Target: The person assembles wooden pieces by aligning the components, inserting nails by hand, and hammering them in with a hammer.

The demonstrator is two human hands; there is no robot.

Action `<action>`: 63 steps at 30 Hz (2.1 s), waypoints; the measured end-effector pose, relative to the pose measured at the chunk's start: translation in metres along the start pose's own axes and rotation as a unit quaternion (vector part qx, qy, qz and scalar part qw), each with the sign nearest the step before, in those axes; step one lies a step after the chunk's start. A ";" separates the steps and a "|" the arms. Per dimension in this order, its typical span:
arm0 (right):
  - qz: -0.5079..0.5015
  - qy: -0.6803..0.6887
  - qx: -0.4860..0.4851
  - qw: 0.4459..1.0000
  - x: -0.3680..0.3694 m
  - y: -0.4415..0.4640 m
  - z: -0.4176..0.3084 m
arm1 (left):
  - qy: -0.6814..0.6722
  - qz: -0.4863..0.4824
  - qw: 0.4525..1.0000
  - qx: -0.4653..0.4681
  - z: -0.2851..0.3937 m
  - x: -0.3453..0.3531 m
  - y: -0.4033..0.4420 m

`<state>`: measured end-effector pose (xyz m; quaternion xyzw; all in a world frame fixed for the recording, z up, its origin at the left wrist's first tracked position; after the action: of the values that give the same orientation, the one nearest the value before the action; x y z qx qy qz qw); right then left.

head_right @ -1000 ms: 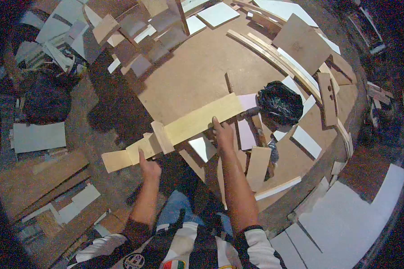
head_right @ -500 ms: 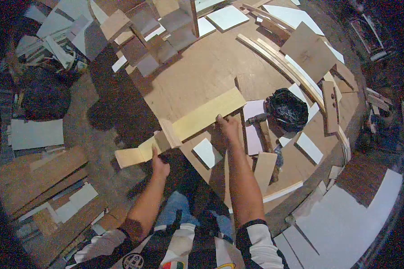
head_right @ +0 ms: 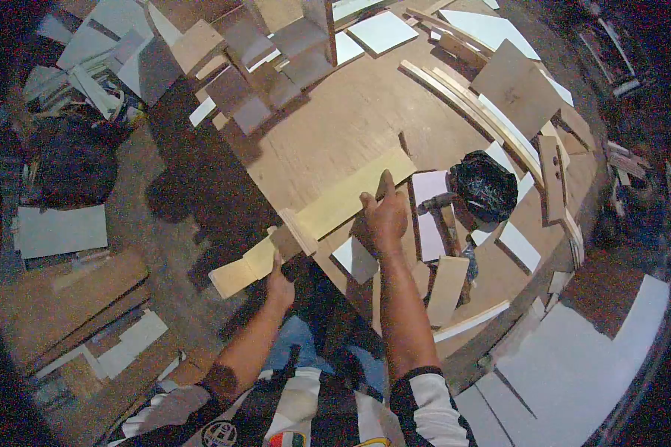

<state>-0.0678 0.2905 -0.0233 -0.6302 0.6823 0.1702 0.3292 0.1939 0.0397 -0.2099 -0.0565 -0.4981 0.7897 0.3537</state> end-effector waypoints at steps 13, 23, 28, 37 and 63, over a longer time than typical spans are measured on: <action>-0.039 0.047 -0.004 0.998 0.045 -0.005 0.018 | 0.109 0.028 0.994 0.003 0.005 -0.019 -0.005; -0.068 -0.013 0.051 0.996 0.044 0.003 0.009 | 0.261 0.067 0.959 -0.086 0.004 -0.002 -0.033; -0.104 -0.032 0.065 0.992 0.040 0.005 0.006 | 0.399 0.066 0.907 -0.114 0.035 0.019 -0.071; -0.074 -0.027 0.073 0.994 0.047 0.003 0.015 | 0.774 -0.226 0.370 0.461 0.166 0.287 -0.073; 0.042 0.127 0.206 0.969 0.027 -0.029 0.019 | 0.751 -0.389 0.052 0.531 0.139 0.304 -0.023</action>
<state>-0.0353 0.2780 -0.0495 -0.5362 0.7649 -0.0415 0.3546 -0.0825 0.1285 -0.0419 -0.2146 0.6370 0.1248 0.7298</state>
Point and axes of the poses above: each hand's wrist, its own y-axis towards the middle knuckle, its own x-axis out of the palm, z = x × y, the point moved 10 cm from there along y, towards the middle knuckle, and after that the axes turned 14 degrees about y, right-handed, at the moved point
